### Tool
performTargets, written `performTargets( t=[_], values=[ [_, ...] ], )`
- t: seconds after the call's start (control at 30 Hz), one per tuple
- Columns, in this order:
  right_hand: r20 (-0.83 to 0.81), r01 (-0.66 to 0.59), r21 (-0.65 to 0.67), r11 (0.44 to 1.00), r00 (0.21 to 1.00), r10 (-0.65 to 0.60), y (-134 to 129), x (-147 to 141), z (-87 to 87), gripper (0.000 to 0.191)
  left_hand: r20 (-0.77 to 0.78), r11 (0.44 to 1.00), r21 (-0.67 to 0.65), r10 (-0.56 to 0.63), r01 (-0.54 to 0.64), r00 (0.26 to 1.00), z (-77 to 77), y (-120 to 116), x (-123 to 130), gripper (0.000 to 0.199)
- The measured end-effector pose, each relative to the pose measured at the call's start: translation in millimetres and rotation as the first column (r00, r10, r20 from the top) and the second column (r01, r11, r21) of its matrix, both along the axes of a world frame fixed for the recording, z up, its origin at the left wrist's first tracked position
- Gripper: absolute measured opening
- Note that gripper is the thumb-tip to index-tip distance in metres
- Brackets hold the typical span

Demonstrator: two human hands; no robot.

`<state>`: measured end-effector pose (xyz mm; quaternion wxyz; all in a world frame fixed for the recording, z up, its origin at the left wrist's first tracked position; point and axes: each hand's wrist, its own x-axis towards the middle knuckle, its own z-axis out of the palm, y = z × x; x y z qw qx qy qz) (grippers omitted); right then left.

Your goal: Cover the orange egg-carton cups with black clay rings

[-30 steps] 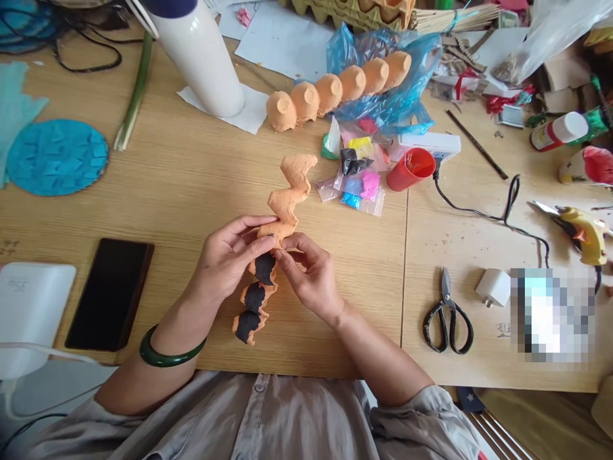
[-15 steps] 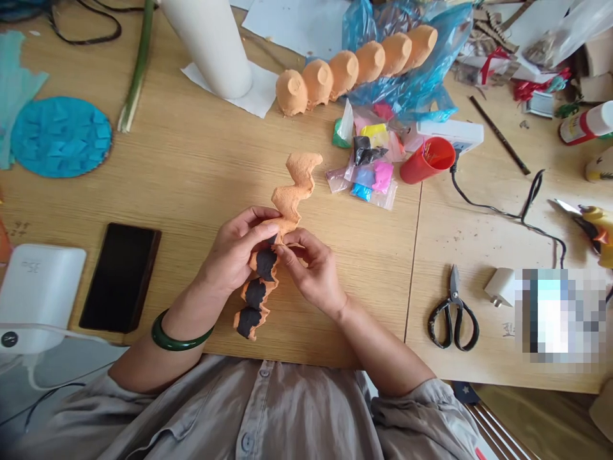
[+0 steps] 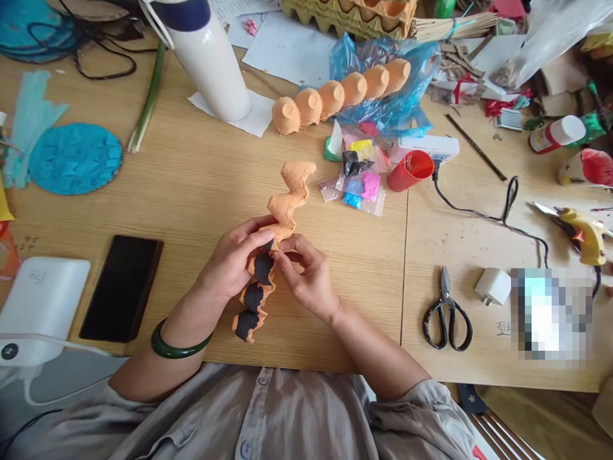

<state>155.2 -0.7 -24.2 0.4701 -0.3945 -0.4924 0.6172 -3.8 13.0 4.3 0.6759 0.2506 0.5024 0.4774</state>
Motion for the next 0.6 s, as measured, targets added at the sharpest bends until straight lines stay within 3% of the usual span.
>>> performTargets(
  t=[0.2, 0.3, 0.43, 0.6],
  values=[
    [0.068, -0.045, 0.117, 0.992, 0.997, 0.037, -2, -1, -0.4, 0.020, 0.056, 0.991, -0.119, 0.065, -0.058, 0.996, 3.4, 3, -1, 0.041],
    [0.083, -0.072, 0.110, 0.991, 0.995, 0.063, -3, -1, -0.8, 0.020, 0.053, 0.989, -0.124, 0.088, -0.081, 0.995, 4.3, 4, -2, 0.039],
    [0.041, -0.063, -0.038, 0.997, 0.997, 0.065, -2, -1, -0.9, 0.029, 0.041, 0.989, -0.119, 0.092, -0.087, 0.995, 0.8, 5, -3, 0.035],
    [-0.168, 0.047, -0.327, 0.944, 0.980, -0.107, 12, 1, 0.4, 0.038, 0.118, 0.996, 0.001, 0.086, -0.086, 0.989, -8.3, 3, -4, 0.042]
  ],
)
